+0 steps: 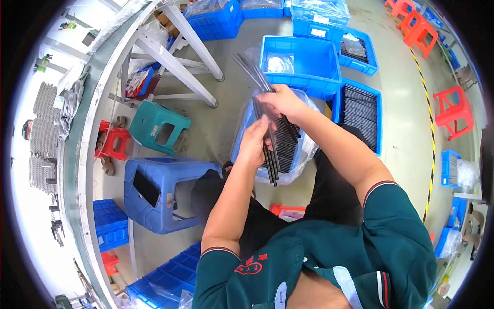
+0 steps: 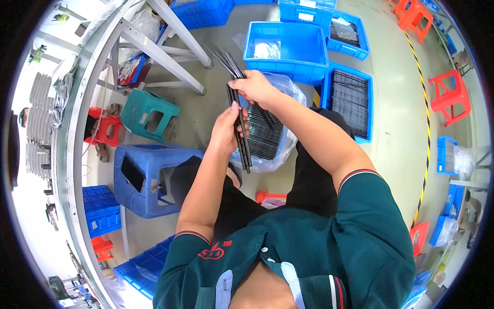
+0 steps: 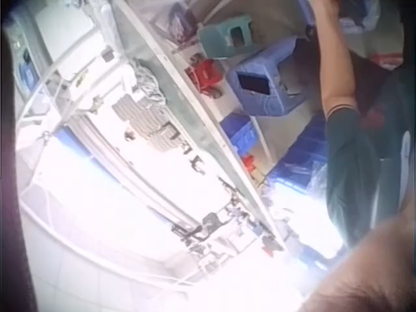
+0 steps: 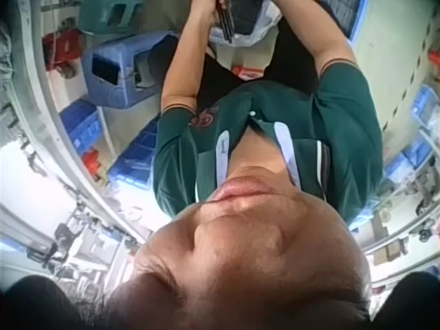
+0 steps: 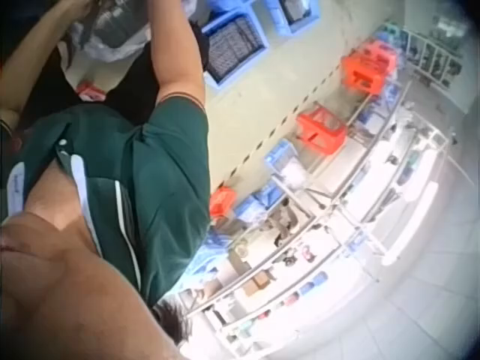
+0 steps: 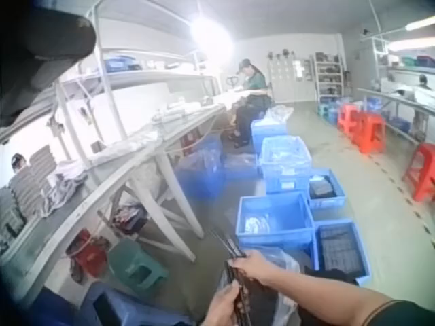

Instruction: Picking long black components from a pile and placing them into individual slots in a divided tray inside a blue storage bin.

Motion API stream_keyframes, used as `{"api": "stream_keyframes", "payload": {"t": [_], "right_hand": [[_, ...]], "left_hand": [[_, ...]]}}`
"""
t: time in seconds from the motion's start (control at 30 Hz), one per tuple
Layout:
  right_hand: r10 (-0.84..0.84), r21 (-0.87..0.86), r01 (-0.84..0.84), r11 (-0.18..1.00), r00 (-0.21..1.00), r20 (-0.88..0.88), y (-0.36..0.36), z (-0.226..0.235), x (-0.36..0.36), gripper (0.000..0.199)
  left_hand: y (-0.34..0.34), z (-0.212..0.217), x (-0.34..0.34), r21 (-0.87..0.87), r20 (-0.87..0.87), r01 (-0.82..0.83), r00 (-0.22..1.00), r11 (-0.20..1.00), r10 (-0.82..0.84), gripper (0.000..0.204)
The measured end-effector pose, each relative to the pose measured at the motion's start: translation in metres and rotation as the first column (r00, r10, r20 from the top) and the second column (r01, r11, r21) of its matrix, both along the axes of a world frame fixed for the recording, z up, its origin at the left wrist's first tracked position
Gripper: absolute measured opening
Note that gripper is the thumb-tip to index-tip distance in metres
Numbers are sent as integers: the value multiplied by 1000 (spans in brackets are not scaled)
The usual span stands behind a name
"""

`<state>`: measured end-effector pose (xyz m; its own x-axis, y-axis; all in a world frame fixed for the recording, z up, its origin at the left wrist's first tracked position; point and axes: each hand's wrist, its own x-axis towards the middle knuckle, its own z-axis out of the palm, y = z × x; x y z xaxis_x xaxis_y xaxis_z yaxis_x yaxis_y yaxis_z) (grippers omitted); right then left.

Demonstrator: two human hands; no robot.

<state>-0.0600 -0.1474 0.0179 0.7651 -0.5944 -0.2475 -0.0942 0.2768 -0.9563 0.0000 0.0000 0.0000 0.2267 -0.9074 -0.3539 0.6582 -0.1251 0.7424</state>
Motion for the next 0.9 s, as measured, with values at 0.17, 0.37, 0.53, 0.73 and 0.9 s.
{"api": "stream_keyframes", "payload": {"t": [0.17,0.37,0.53,0.73,0.9], "right_hand": [[-353,5,354,935,931,95,-54,2,-3,17],[-485,139,466,874,855,184,-89,9,-23,19],[-83,69,82,994,996,14,-9,2,-5,23],[147,-286,-215,934,959,-242,35,9,3,23],[140,-454,-270,849,944,-300,35,14,5,33]], "left_hand": [[13,1,-5,-63,-79,214,973,975,-219,33],[29,7,13,-70,-131,142,980,987,-151,35],[25,-8,27,-127,-98,23,995,992,-36,37],[21,-3,25,-120,-133,34,990,992,-50,36],[20,-10,31,-200,-254,5,965,980,-57,34]]}}
